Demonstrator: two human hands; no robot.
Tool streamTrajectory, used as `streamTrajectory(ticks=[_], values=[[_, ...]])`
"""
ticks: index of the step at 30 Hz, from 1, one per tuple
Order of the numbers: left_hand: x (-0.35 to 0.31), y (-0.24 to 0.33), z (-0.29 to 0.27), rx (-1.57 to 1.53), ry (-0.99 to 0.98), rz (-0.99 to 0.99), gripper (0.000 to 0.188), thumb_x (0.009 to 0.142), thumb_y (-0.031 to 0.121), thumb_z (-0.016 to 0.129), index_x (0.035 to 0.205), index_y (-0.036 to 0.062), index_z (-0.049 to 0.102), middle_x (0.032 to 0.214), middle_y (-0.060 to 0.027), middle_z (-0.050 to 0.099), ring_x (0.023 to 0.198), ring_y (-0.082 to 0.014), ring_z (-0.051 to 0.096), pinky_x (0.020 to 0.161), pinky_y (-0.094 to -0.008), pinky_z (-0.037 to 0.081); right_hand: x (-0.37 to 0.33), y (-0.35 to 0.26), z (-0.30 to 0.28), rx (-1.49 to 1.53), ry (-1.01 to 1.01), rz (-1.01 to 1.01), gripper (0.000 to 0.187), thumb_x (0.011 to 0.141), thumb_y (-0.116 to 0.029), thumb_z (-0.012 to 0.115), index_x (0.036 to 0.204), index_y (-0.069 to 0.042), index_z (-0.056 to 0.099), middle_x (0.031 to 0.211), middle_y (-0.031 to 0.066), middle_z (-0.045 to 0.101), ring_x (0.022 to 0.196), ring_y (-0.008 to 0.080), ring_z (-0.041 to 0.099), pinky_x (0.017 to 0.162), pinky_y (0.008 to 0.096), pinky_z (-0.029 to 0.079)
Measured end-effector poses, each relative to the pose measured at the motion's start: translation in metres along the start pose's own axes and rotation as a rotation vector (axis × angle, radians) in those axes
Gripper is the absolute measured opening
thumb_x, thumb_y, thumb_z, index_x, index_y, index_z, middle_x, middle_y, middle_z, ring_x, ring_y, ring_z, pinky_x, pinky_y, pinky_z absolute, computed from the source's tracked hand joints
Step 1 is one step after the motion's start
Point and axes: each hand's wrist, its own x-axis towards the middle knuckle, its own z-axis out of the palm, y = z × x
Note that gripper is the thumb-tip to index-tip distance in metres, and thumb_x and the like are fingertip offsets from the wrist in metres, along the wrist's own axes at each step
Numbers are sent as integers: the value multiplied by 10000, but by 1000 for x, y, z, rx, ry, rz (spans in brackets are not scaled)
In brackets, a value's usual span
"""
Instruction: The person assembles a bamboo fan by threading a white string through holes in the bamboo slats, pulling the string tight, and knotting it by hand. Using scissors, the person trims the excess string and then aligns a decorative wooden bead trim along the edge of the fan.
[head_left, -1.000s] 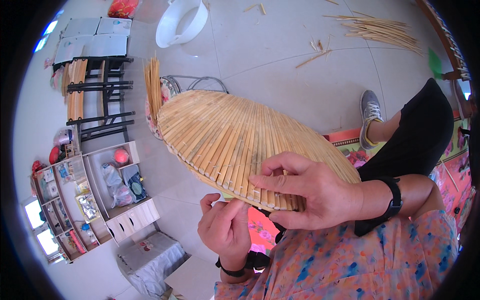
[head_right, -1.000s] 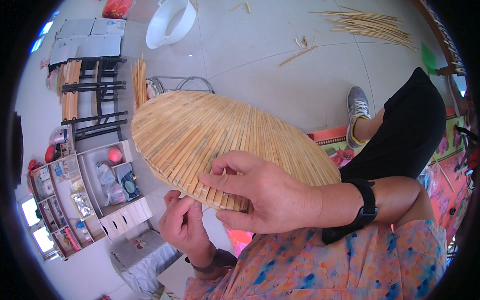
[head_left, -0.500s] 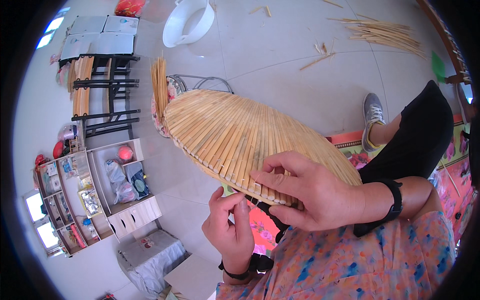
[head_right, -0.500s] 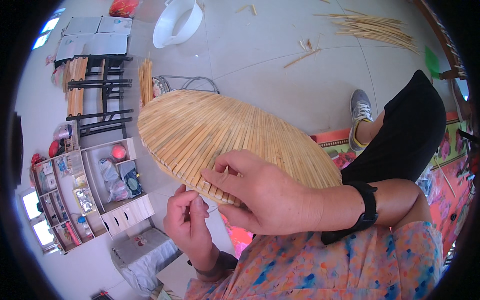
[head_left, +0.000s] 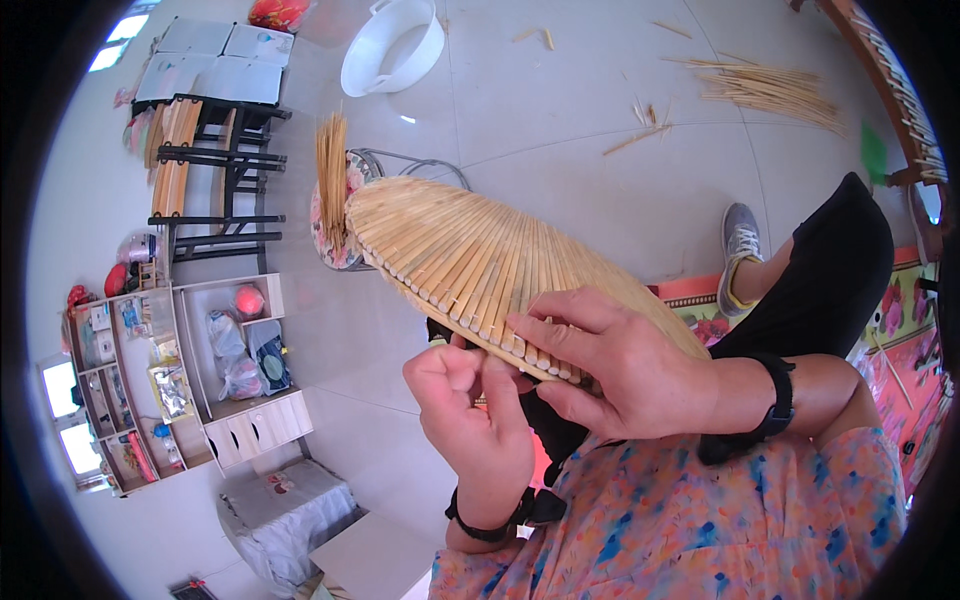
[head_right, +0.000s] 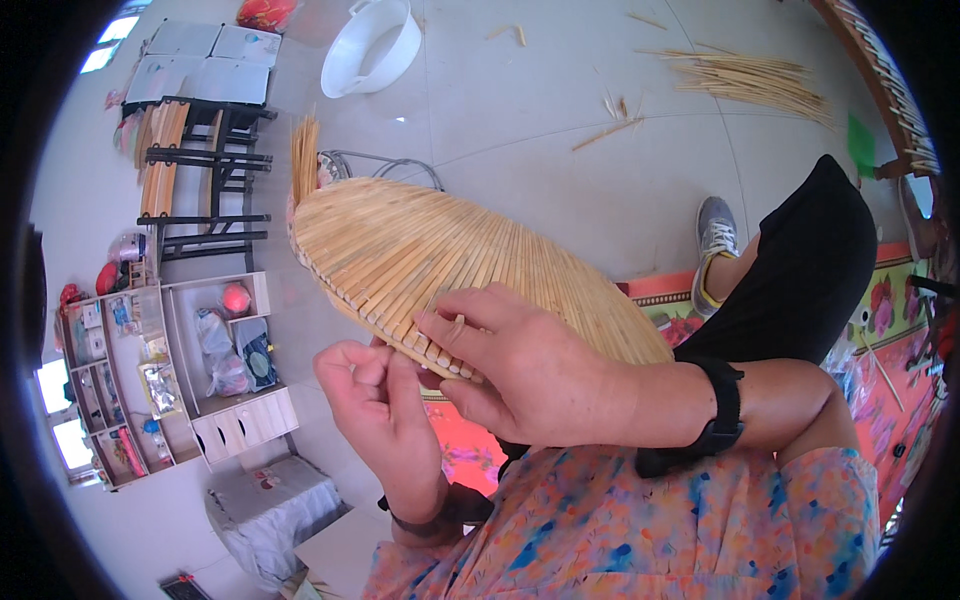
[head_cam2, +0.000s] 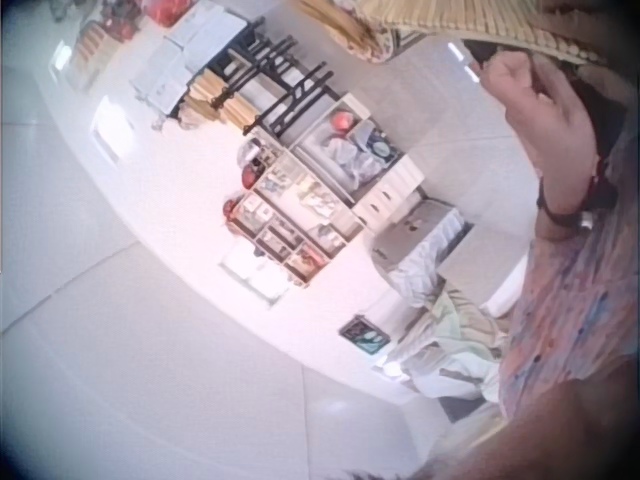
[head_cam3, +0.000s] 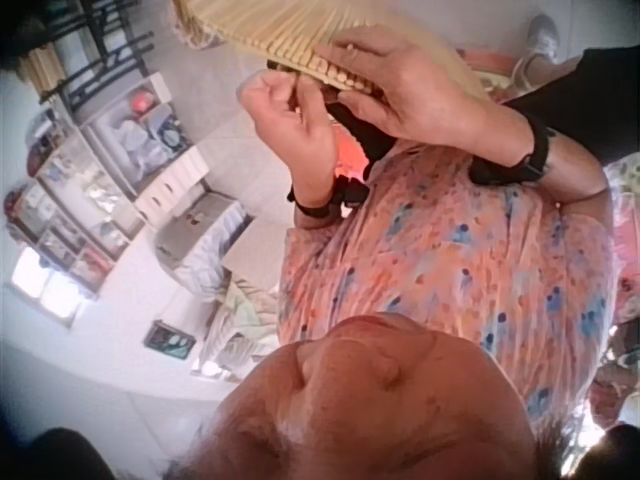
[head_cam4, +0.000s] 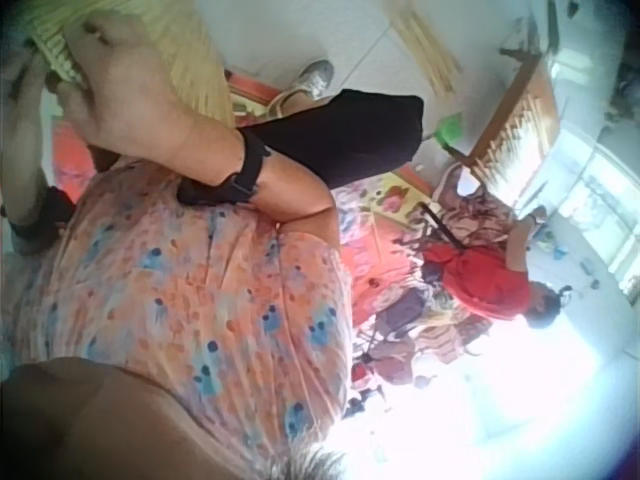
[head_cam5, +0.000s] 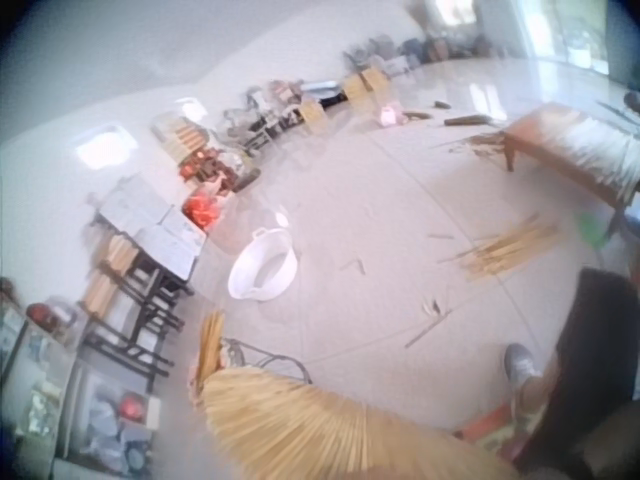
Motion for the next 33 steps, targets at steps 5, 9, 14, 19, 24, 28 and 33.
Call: streamTrajectory(ticks=[5,9,14,19,24,28,33], values=[[11,18,-17,183,-141,-39,200,944,-41,454,1128,16,397,995,-162,613,800,-191,630,696,-318,499,5,3,-3,-74,-42,-46,538,774,-131,684,1266,48,558,1193,254,563,1038,400,583,890,425,501],[44,15,-47,897,-37,383,332,864,-41,510,1188,30,499,1178,-165,582,1068,-357,591,947,-516,402,12,-3,-15,-137,-101,-15,516,762,-96,666,1249,44,567,1153,247,600,984,392,615,875,413,515],[103,2,-44,879,-175,701,436,779,41,672,1197,120,576,1315,-127,553,1268,-340,484,1078,-554,276,18,0,-36,-245,-143,-16,443,774,-35,613,1207,52,577,1082,226,633,949,397,619,833,428,520],[150,-23,-45,749,-477,710,384,727,160,777,1084,136,636,1108,-65,669,1122,-280,596,1077,-557,324,32,-5,-51,-399,-150,138,400,799,2,574,1198,12,592,992,218,652,888,395,629,817,439,514],[154,-11,-34,705,-450,832,238,744,217,774,892,96,632,758,-65,665,754,-280,644,983,-490,437,44,-4,-83,-548,-70,34,362,804,42,561,1156,-8,626,974,200,658,883,383,638,815,425,520],[144,5,-17,665,-251,654,289,716,205,815,912,67,654,676,-136,637,626,-302,636,688,-356,528,71,-17,-106,-917,357,-443,321,782,58,575,1078,-38,652,885,144,658,820,360,623,745,413,523],[131,-28,28,446,25,530,305,742,222,810,964,68,669,734,-148,666,660,-303,664,611,-357,501,89,-12,-109,-789,681,-130,219,811,-69,672,1026,-24,660,842,104,674,773,263,649,708,358,524]])
